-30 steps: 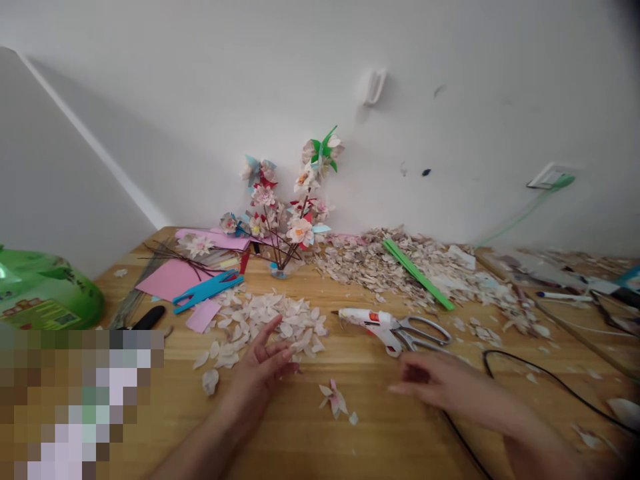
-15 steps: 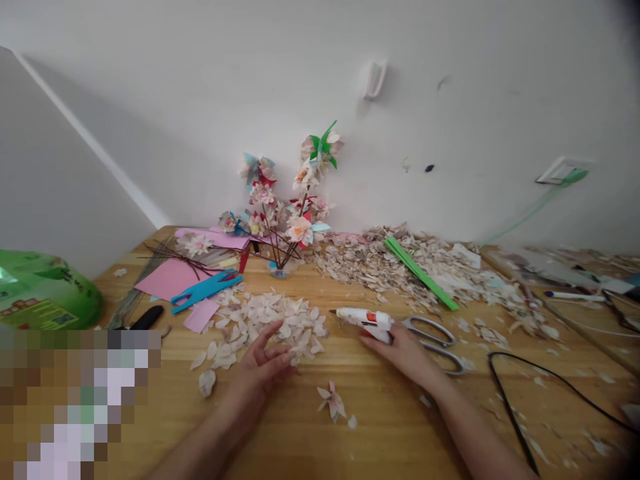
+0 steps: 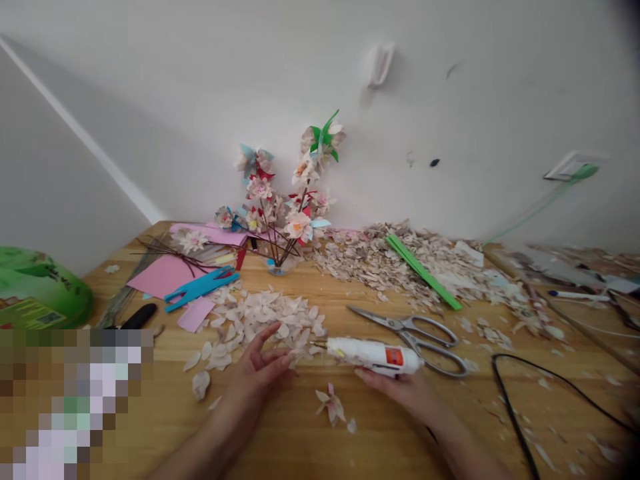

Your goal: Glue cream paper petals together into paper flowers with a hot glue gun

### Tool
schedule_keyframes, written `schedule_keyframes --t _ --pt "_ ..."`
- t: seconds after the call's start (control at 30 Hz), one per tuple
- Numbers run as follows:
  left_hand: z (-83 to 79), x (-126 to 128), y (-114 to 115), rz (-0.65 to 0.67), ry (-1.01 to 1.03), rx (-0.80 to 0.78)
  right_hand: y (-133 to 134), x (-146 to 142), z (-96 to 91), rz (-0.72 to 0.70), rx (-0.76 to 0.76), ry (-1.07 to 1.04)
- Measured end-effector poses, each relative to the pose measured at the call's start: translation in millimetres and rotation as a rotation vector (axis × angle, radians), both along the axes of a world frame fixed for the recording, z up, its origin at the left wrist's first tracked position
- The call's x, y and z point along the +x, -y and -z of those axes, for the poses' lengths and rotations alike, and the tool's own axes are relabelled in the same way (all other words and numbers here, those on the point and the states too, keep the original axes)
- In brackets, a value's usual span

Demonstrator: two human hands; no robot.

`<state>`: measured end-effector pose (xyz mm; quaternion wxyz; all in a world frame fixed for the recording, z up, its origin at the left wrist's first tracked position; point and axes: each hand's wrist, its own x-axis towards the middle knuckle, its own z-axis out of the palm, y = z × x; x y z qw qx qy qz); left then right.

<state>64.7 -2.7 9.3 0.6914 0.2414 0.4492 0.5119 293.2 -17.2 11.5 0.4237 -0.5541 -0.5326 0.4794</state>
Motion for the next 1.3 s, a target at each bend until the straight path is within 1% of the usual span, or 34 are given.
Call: schedule_keyframes --t 0.1,0.23,0.43,0.6,0.77,1.0,1.2,1.3 --pt "-2.8 0.1 0.6 -0.002 -0.013 0.013 0.8 -3.1 -0.8 -0.061 -0.016 0.068" --pt "-2.3 -0.3 0.4 -0.009 -0.009 0.019 -2.2 -4.1 -1.8 -0.133 0.02 0.157" --pt "2.0 -1.2 -0.7 -0.011 -0.017 0.024 -2.1 -5.7 -3.8 -0.117 0.018 0.151" --pt "-0.3 -0.7 0.2 -0.013 -0.01 0.023 -2.4 -6.0 -5.5 -0.09 0.003 0.115" --pt "-1.3 -0.4 0.3 0.001 -0.002 0.024 -1.6 -8.0 -8.5 -0.056 -0.048 0.112" --pt "-1.9 -0.8 0.6 0.011 -0.004 0.036 -1.1 -7.7 -8.2 -0.072 -0.077 0.134" --pt "-5.9 -0.3 2.0 0.033 -0.031 0.037 0.0 -7.5 -6.6 -0.146 0.001 0.164" --pt "-7.6 0.8 3.3 0.017 -0.035 0.048 0.6 -7.3 -7.7 -0.167 0.018 0.181"
